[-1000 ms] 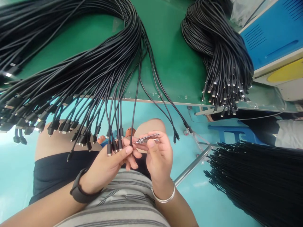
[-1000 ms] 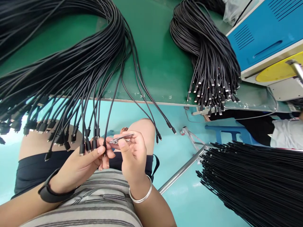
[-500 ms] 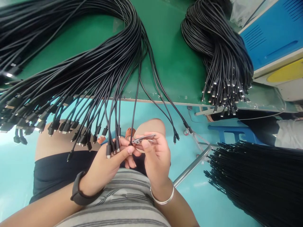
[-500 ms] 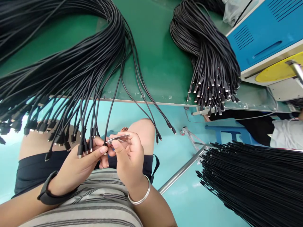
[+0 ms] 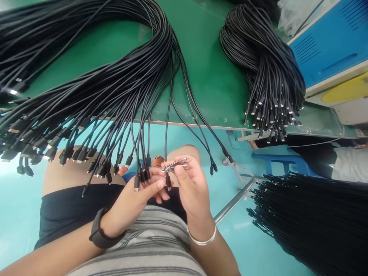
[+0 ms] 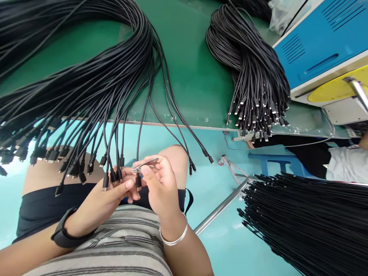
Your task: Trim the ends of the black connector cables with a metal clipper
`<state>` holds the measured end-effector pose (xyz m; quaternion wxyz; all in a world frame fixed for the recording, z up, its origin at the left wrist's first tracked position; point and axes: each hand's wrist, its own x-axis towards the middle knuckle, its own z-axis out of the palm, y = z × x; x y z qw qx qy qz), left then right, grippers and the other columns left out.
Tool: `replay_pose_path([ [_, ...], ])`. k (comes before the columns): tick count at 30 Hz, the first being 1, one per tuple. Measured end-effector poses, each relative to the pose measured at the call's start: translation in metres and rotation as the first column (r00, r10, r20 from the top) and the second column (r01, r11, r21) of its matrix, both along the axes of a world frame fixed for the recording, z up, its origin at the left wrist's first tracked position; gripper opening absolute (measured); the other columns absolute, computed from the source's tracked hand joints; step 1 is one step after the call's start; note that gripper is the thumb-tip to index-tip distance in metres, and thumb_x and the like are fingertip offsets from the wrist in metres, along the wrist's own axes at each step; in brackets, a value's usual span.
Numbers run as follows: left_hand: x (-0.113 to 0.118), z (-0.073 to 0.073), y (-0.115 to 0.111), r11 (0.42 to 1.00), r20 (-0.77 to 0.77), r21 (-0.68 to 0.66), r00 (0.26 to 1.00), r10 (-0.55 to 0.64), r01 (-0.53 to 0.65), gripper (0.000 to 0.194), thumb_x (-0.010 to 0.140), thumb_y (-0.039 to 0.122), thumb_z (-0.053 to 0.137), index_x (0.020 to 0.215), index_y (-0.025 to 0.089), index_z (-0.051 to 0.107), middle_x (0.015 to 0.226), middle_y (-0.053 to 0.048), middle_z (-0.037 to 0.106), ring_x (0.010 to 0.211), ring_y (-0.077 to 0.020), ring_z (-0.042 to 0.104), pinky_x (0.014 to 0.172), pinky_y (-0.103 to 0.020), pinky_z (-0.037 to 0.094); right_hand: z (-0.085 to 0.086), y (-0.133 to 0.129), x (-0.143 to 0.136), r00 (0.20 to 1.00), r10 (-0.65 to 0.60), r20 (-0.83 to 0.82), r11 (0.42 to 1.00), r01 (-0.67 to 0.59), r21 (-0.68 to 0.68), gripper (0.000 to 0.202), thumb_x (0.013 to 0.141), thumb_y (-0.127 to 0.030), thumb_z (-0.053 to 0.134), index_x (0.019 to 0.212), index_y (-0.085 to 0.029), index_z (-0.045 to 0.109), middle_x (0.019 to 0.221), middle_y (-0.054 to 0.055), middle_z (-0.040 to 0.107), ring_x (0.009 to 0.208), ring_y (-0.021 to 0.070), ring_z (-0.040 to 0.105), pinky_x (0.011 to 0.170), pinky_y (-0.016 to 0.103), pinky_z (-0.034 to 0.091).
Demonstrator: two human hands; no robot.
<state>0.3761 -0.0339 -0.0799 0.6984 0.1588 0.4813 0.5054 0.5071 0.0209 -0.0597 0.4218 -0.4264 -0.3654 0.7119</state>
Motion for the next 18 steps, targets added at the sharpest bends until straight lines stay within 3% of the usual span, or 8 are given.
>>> replay_pose_path([
  [4, -0.001, -0.007, 0.002, 0.965, 0.067, -0.069, 0.964, 0.257, -0.253, 0.046, 0.079, 0.044, 0.08, 0.116, 0.02, 0.067, 0.118, -0.011, 0.071, 0.088, -0.0232, 0.071, 0.07, -0.033, 0.059, 0.009, 0.012, 0.025, 0.91, -0.062, 0.409, 0.987, -0.006, 0.162, 0.013, 0.089, -0.034, 0.066, 0.096, -0.023, 0.064, 0.094, 0.004, 0.074, 0.088, 0.0187, 0.069, 0.08, 0.033, 0.055],
  [7, -0.006, -0.008, 0.01, 0.913, 0.037, -0.106, 0.916, 0.4, -0.394, 0.041, 0.083, 0.049, 0.075, 0.107, 0.016, 0.071, 0.106, -0.01, 0.074, 0.082, -0.019, 0.069, 0.068, -0.029, 0.057, 0.012, 0.023, 0.053, 0.546, -0.331, 0.77, 0.927, 0.038, 0.372, 0.015, 0.088, -0.034, 0.065, 0.098, -0.022, 0.067, 0.101, 0.007, 0.073, 0.098, 0.0246, 0.066, 0.091, 0.042, 0.049],
  [9, -0.009, -0.006, 0.015, 0.918, 0.023, -0.117, 0.923, 0.384, -0.379, 0.04, 0.081, 0.045, 0.078, 0.102, 0.012, 0.074, 0.096, -0.01, 0.075, 0.076, -0.0167, 0.067, 0.064, -0.025, 0.055, 0.013, 0.027, 0.066, 0.295, -0.533, 0.793, 0.845, 0.123, 0.521, 0.017, 0.087, -0.034, 0.065, 0.1, -0.022, 0.067, 0.104, 0.009, 0.072, 0.103, 0.028, 0.064, 0.095, 0.048, 0.046],
  [10, -0.01, -0.004, 0.017, 0.926, 0.016, -0.118, 0.932, 0.362, -0.358, 0.039, 0.079, 0.042, 0.08, 0.101, 0.011, 0.074, 0.093, -0.01, 0.075, 0.074, -0.0154, 0.066, 0.063, -0.023, 0.054, 0.014, 0.028, 0.068, 0.249, -0.598, 0.762, 0.801, 0.179, 0.571, 0.018, 0.088, -0.034, 0.065, 0.1, -0.021, 0.066, 0.105, 0.01, 0.072, 0.104, 0.0283, 0.065, 0.096, 0.049, 0.046],
  [11, -0.01, -0.002, 0.019, 0.933, 0.01, -0.114, 0.939, 0.345, -0.341, 0.038, 0.077, 0.039, 0.082, 0.101, 0.01, 0.074, 0.09, -0.009, 0.075, 0.07, -0.0139, 0.065, 0.062, -0.022, 0.053, 0.015, 0.027, 0.067, 0.266, -0.637, 0.724, 0.771, 0.238, 0.591, 0.018, 0.088, -0.034, 0.065, 0.101, -0.021, 0.065, 0.106, 0.01, 0.072, 0.104, 0.0278, 0.066, 0.096, 0.049, 0.047],
  [13, -0.009, 0.001, 0.021, 0.935, -0.002, -0.101, 0.94, 0.341, -0.339, 0.037, 0.076, 0.032, 0.084, 0.104, 0.013, 0.072, 0.084, -0.006, 0.075, 0.064, -0.0111, 0.062, 0.061, -0.021, 0.052, 0.017, 0.023, 0.057, 0.452, -0.634, 0.627, 0.772, 0.333, 0.541, 0.018, 0.089, -0.034, 0.066, 0.102, -0.022, 0.064, 0.104, 0.008, 0.073, 0.102, 0.0247, 0.068, 0.095, 0.045, 0.05],
  [15, -0.007, 0.003, 0.022, 0.932, -0.01, -0.092, 0.936, 0.351, -0.35, 0.032, 0.075, 0.027, 0.085, 0.1, 0.016, 0.069, 0.08, -0.003, 0.074, 0.061, -0.0109, 0.063, 0.06, -0.021, 0.052, 0.018, 0.016, 0.04, 0.688, -0.528, 0.498, 0.841, 0.338, 0.423, 0.016, 0.09, -0.035, 0.067, 0.1, -0.023, 0.063, 0.099, 0.006, 0.076, 0.096, 0.021, 0.071, 0.091, 0.04, 0.054],
  [18, -0.003, 0.005, 0.023, 0.935, -0.02, -0.092, 0.939, 0.343, -0.343, 0.026, 0.074, 0.027, 0.085, 0.086, 0.018, 0.064, 0.084, -0.004, 0.075, 0.068, -0.016, 0.07, 0.055, -0.022, 0.051, 0.014, 0.009, 0.011, 0.903, -0.302, 0.305, 0.941, 0.23, 0.249, 0.014, 0.089, -0.033, 0.069, 0.098, -0.023, 0.065, 0.094, 0.004, 0.077, 0.089, 0.0181, 0.073, 0.085, 0.035, 0.057],
])
